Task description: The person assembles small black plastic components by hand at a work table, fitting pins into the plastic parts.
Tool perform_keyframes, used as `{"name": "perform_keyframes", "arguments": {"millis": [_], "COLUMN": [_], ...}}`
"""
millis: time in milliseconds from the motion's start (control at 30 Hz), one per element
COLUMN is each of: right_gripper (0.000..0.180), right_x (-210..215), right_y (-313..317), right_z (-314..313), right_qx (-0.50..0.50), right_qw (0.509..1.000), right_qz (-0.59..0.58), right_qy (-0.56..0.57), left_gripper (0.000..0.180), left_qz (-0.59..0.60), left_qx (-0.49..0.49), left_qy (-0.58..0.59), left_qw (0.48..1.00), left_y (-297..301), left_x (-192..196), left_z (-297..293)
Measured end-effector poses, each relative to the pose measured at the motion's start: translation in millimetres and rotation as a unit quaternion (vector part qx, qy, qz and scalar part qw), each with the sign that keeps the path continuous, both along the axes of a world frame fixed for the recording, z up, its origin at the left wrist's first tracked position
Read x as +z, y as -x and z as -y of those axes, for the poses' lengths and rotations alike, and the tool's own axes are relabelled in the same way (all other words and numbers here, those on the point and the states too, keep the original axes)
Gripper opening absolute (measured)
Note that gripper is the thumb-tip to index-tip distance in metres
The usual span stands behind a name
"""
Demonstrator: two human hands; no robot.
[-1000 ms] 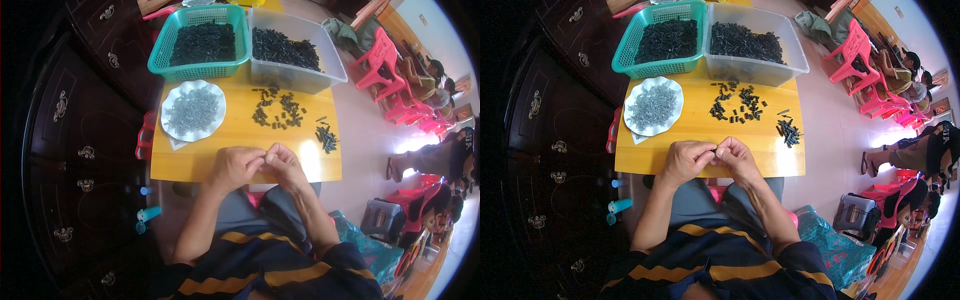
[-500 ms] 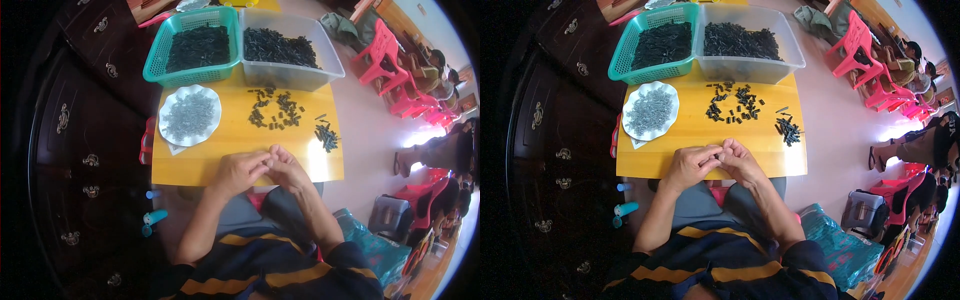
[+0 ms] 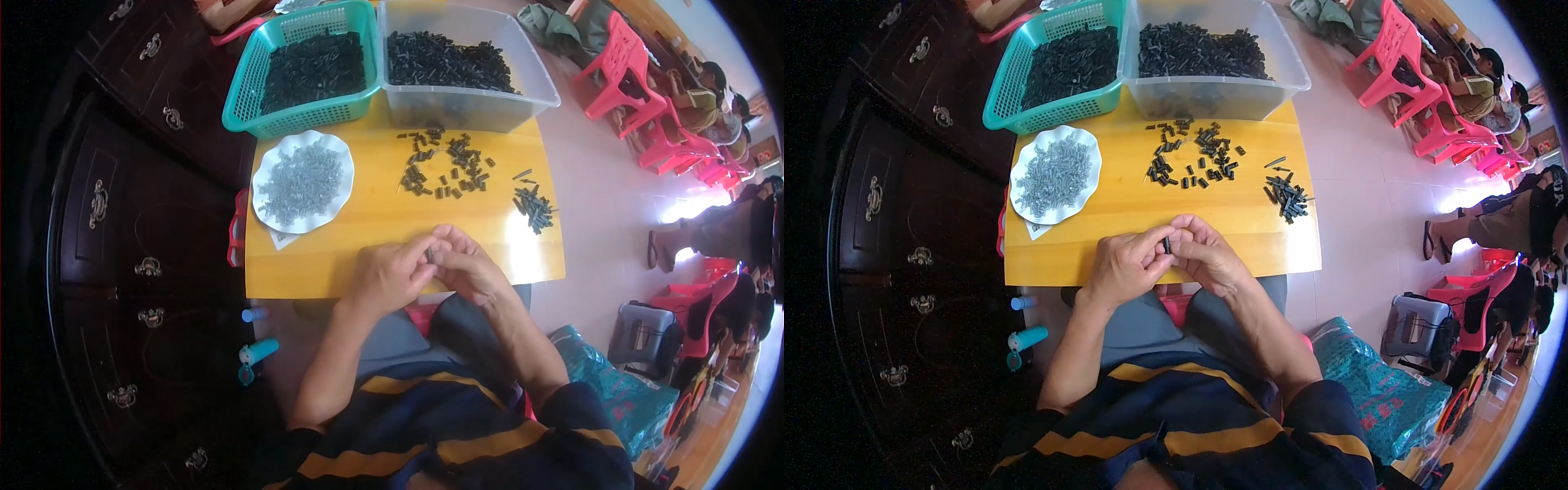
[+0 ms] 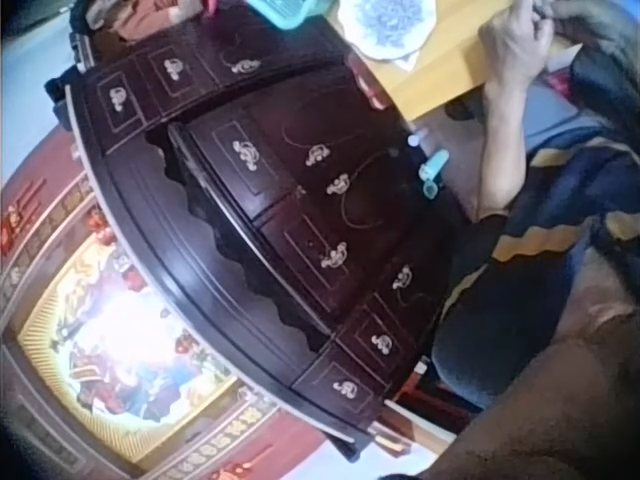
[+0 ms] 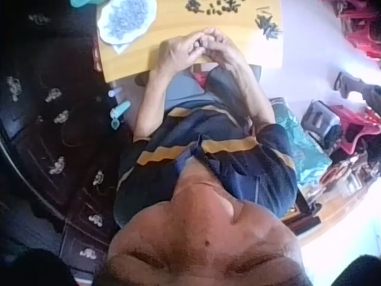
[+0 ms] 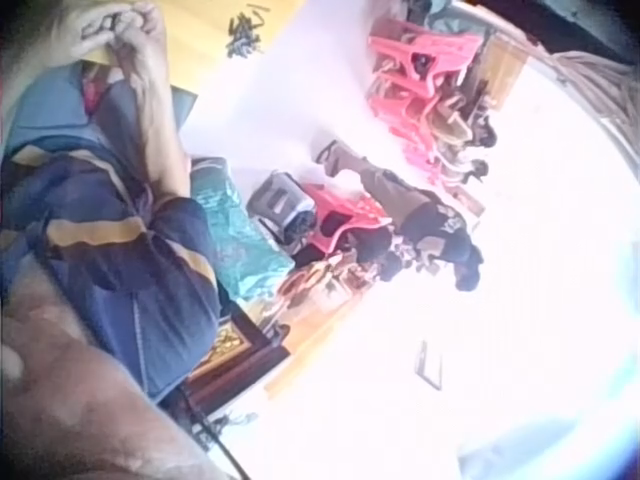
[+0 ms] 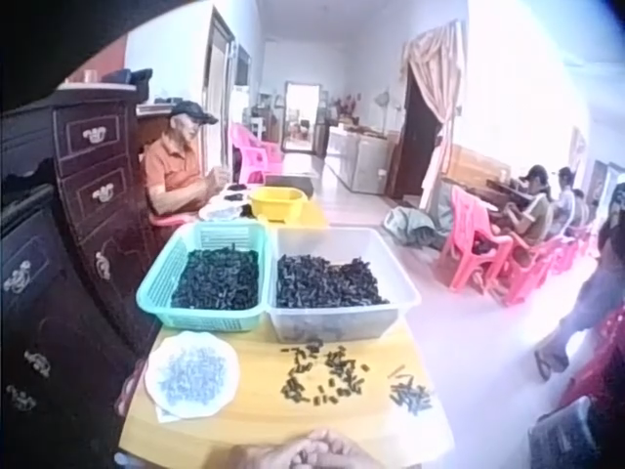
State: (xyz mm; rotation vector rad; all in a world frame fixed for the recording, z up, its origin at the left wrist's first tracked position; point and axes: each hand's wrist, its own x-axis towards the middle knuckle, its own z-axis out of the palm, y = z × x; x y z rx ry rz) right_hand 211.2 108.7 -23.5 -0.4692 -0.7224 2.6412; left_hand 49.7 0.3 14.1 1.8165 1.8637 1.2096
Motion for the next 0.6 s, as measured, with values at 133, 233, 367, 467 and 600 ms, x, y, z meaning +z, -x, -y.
{"name": "perform_keyframes", "arguments": {"millis": [133, 233, 367, 467, 600], "right_gripper": [0.024, 0.021, 0.022, 0.022, 0.023], "right_x": [4, 4, 2, 3, 10], "right_y": [0, 1, 1, 1, 1], "right_z": [0, 4, 4, 3, 2], "right_qx": [0.005, 0.01, 0.017, 0.025, 0.05], "right_qw": [1.0, 0.997, 0.998, 0.998, 0.998], "right_qz": [0.019, 0.048, 0.043, 0.033, 0.031], "right_qy": [-0.009, -0.053, -0.054, -0.049, -0.031], "left_gripper": [0.042, 0.041, 0.044, 0.048, 0.048], "left_qz": [-0.028, -0.028, -0.011, 0.023, 0.022], "left_qx": [0.007, 0.006, 0.0, 0.001, -0.008], "left_qy": [0.002, -0.006, -0.015, -0.011, 0.011], "left_qw": [1.0, 1.0, 1.0, 1.0, 1.0], "left_y": [0, 0, -3, -4, -2], "left_x": [6, 4, 7, 9, 13], "left_z": [1, 1, 0, 0, 2]}}
